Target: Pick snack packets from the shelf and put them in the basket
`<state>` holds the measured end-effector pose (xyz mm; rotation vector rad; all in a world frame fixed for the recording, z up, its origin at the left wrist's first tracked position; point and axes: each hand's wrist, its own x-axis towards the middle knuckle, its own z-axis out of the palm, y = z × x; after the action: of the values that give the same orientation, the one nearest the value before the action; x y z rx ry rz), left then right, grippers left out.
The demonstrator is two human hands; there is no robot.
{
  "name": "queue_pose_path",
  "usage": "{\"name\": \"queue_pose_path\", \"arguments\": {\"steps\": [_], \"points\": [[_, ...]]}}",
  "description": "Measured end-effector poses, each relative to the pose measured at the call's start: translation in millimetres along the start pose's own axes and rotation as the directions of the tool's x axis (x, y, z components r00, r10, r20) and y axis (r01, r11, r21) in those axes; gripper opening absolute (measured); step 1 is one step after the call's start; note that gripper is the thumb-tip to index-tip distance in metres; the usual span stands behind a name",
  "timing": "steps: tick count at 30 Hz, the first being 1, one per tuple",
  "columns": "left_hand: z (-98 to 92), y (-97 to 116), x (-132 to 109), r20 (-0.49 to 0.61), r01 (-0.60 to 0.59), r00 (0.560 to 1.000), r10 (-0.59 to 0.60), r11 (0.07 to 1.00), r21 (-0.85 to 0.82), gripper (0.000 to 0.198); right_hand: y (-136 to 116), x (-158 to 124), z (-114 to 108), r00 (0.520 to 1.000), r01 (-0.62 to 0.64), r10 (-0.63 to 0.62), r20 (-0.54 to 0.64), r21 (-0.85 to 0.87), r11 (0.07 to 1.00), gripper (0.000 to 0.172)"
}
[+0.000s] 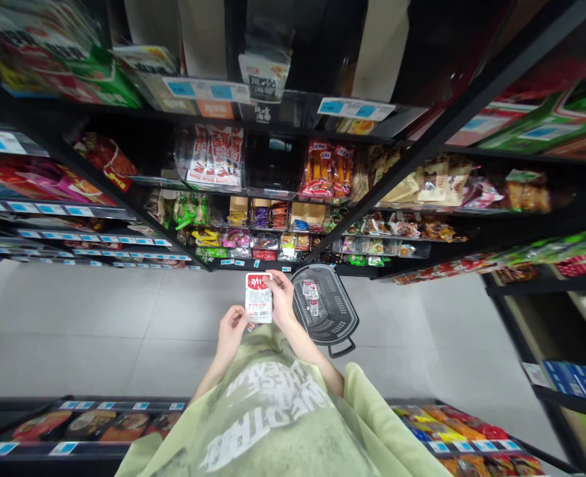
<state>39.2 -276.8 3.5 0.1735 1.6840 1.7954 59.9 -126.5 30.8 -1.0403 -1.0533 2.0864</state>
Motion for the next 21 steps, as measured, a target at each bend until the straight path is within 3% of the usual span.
{"name": "queue_pose_path", "arguments": {"steps": [12, 21], "points": [[-1.7, -7.5, -5.1, -0.042, -0.046, 0.998, 0.046, 0.999, -0.004, 0.03, -3.3, -1.3, 2.0, 0.999, -0.007, 0.006, -0.051, -0.024, 1.0, 0.024], [-5.6, -4.8, -11.6, -0.004, -0.17, 0.985, 0.173, 0.971, 0.168, 0.035, -5.3, -2.1, 4.4, 0.994, -0.053, 0.054, -0.094, 0.014, 0.999, 0.027]]}}
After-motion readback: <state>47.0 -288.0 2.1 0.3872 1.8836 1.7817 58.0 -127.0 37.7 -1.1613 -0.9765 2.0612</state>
